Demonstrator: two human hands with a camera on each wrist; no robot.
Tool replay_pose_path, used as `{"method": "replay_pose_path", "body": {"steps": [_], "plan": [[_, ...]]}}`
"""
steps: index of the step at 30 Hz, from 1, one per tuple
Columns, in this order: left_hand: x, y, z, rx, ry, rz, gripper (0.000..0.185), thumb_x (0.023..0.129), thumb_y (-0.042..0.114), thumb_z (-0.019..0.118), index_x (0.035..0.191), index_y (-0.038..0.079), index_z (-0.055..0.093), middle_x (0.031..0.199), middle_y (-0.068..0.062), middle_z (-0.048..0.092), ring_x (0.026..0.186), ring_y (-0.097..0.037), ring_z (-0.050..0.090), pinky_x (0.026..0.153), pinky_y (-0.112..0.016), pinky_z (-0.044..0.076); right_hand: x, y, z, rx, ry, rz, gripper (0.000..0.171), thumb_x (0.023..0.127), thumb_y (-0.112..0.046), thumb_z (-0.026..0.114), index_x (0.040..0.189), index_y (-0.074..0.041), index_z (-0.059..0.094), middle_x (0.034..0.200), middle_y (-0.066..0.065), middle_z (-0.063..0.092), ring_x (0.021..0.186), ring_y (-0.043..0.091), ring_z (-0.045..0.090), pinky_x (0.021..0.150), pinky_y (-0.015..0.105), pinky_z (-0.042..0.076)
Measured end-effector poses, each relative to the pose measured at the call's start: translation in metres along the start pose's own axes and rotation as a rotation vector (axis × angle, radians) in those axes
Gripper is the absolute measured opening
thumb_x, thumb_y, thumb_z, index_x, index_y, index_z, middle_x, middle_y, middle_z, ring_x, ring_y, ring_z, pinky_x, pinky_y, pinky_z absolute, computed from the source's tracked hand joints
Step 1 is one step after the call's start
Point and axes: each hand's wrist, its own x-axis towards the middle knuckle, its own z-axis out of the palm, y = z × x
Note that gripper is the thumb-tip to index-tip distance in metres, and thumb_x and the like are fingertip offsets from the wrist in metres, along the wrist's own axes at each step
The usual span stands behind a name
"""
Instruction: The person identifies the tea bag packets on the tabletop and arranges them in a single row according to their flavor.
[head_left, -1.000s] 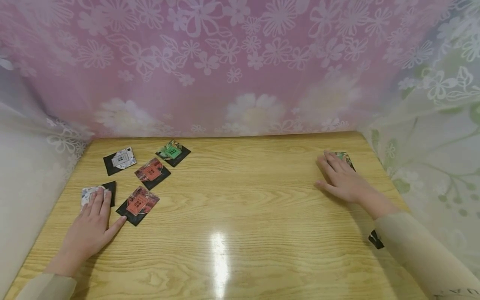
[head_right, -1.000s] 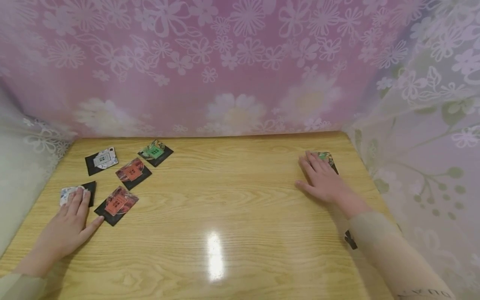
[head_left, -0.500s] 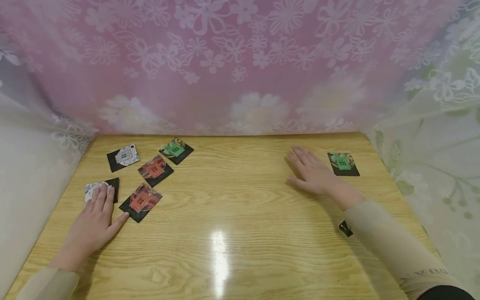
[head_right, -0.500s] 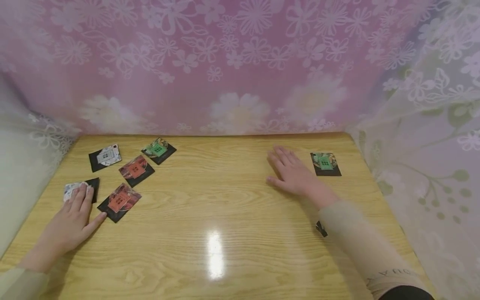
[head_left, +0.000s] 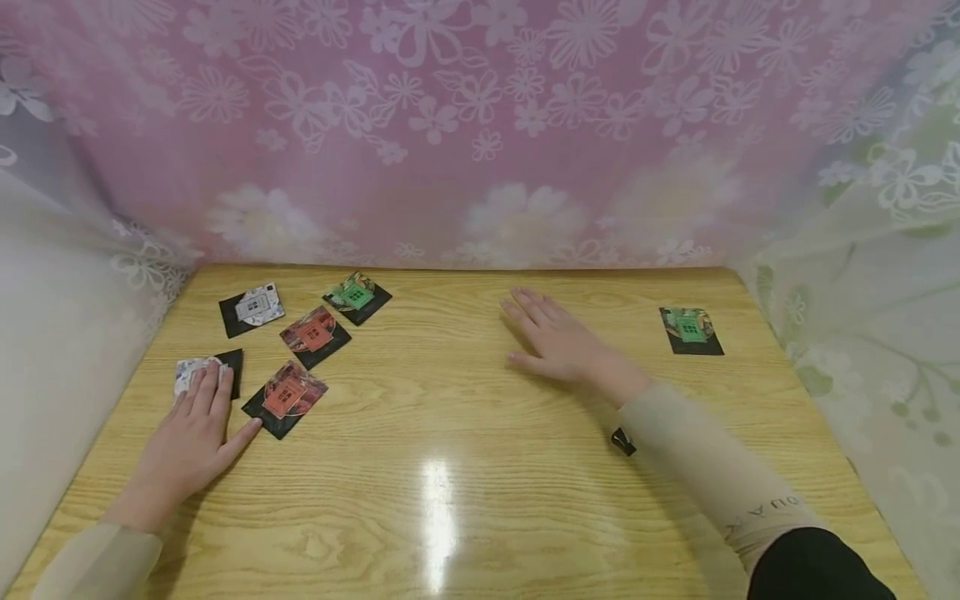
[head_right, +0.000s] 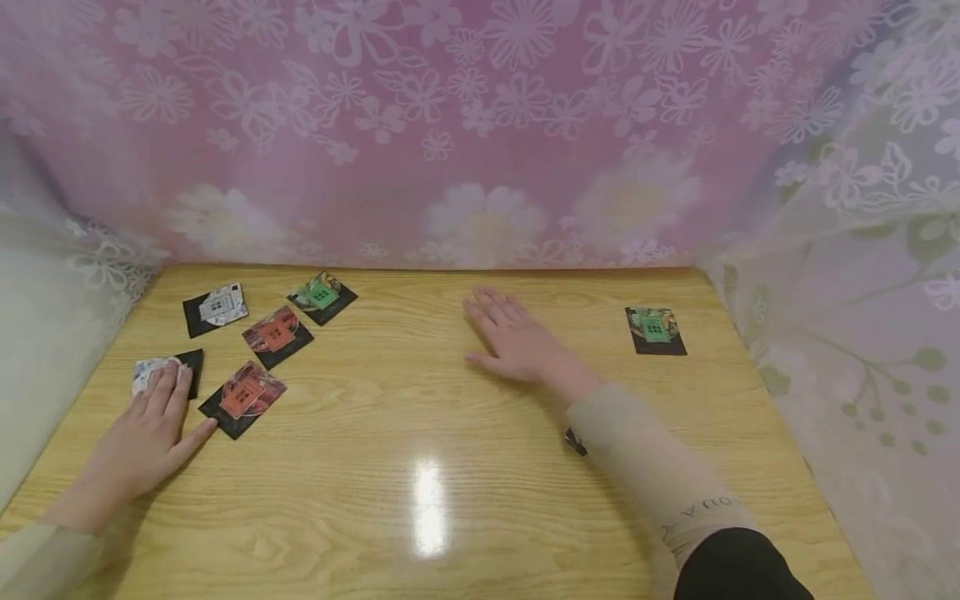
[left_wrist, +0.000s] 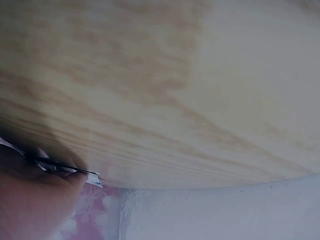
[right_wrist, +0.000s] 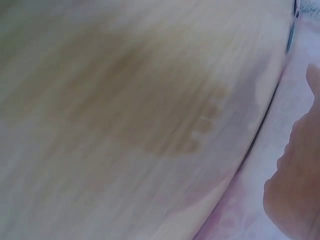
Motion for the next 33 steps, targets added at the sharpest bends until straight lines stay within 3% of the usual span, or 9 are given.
{"method": "replay_pose_path", "body": {"steps": [8, 19, 33], "plan": [[-0.001, 0.001, -0.001, 0.013, -0.017, -0.007, 0.095, 0.109, 0.053, 0.049, 0.166, -0.013, 0.01, 0.17, -0.041, 0.012, 0.158, -0.059, 0.017, 0.121, -0.075, 0.029, 0.042, -0.032, 0.004, -0.024, -0.017, -0.078, 0.089, 0.109, -0.058, 0.045, 0.172, -0.009, 0.006, 0.18, 0.019, 0.002, 0.168, 0.036, 0.004, 0.137, 0.054, 0.006], [0.0, -0.003, 0.003, 0.015, -0.013, -0.003, 0.094, 0.11, 0.053, 0.048, 0.166, -0.012, 0.008, 0.171, -0.04, 0.008, 0.159, -0.059, 0.014, 0.124, -0.074, 0.025, 0.1, -0.064, 0.014, -0.096, -0.039, -0.128, 0.088, 0.109, -0.063, 0.042, 0.173, -0.013, 0.008, 0.181, 0.015, 0.003, 0.168, 0.034, 0.005, 0.138, 0.052, 0.007], [0.002, -0.001, 0.001, 0.021, -0.006, 0.0, 0.095, 0.11, 0.053, 0.049, 0.166, -0.011, 0.007, 0.172, -0.039, 0.009, 0.159, -0.057, 0.015, 0.123, -0.074, 0.028, 0.151, -0.106, 0.014, -0.156, -0.117, -0.165, 0.087, 0.109, -0.068, 0.034, 0.173, -0.019, 0.0, 0.181, 0.01, -0.005, 0.169, 0.029, -0.001, 0.138, 0.049, 0.004]]}}
